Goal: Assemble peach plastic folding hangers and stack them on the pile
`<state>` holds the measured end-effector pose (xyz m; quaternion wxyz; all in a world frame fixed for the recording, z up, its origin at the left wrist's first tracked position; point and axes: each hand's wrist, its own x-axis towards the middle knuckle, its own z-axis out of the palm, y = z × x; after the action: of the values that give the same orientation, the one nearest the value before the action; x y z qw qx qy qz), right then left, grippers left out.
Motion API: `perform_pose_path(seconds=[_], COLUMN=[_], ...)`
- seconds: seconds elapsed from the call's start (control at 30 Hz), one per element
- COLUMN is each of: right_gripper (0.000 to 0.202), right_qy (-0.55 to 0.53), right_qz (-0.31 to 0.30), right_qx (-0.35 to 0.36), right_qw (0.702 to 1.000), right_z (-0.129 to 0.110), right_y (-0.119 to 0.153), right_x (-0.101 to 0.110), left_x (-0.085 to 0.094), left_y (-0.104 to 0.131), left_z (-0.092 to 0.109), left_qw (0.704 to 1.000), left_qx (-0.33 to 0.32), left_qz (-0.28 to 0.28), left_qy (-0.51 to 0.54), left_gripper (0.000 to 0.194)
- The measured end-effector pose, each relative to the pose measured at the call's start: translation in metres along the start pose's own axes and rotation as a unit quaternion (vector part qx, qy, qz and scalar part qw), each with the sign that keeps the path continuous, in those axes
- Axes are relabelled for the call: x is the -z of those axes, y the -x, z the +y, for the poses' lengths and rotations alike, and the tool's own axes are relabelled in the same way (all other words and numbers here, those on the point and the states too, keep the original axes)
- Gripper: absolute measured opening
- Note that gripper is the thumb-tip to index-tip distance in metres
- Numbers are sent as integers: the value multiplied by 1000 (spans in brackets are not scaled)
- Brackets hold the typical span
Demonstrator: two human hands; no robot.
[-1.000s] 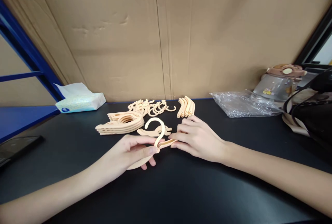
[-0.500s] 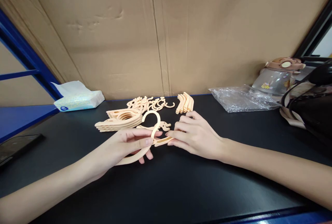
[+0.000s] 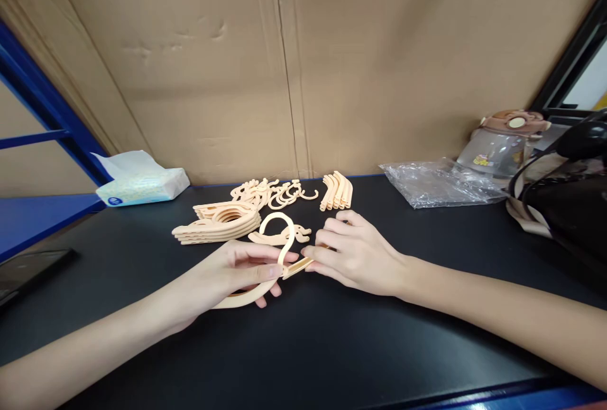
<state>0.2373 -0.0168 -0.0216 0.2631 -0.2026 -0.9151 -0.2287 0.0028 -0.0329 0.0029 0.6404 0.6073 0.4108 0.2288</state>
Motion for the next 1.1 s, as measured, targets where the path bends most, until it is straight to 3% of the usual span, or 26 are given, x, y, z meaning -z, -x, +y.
perform_pose_path(seconds=[0.37,1.1], right_gripper=[29,27], right_qy=[-21,-61], right_qz=[-18,-39], right_qx=[-12,-13], right_qw=[1000,997], right_z=[0,1], right_y=[0,1], right_x=[1,-4], left_x=[-1,-3], left_y=[2,0], left_z=[1,-1], left_qw=[999,998], left_qx=[6,4], left_qz=[2,3], left_qy=[-36,-58], left_gripper=[33,28])
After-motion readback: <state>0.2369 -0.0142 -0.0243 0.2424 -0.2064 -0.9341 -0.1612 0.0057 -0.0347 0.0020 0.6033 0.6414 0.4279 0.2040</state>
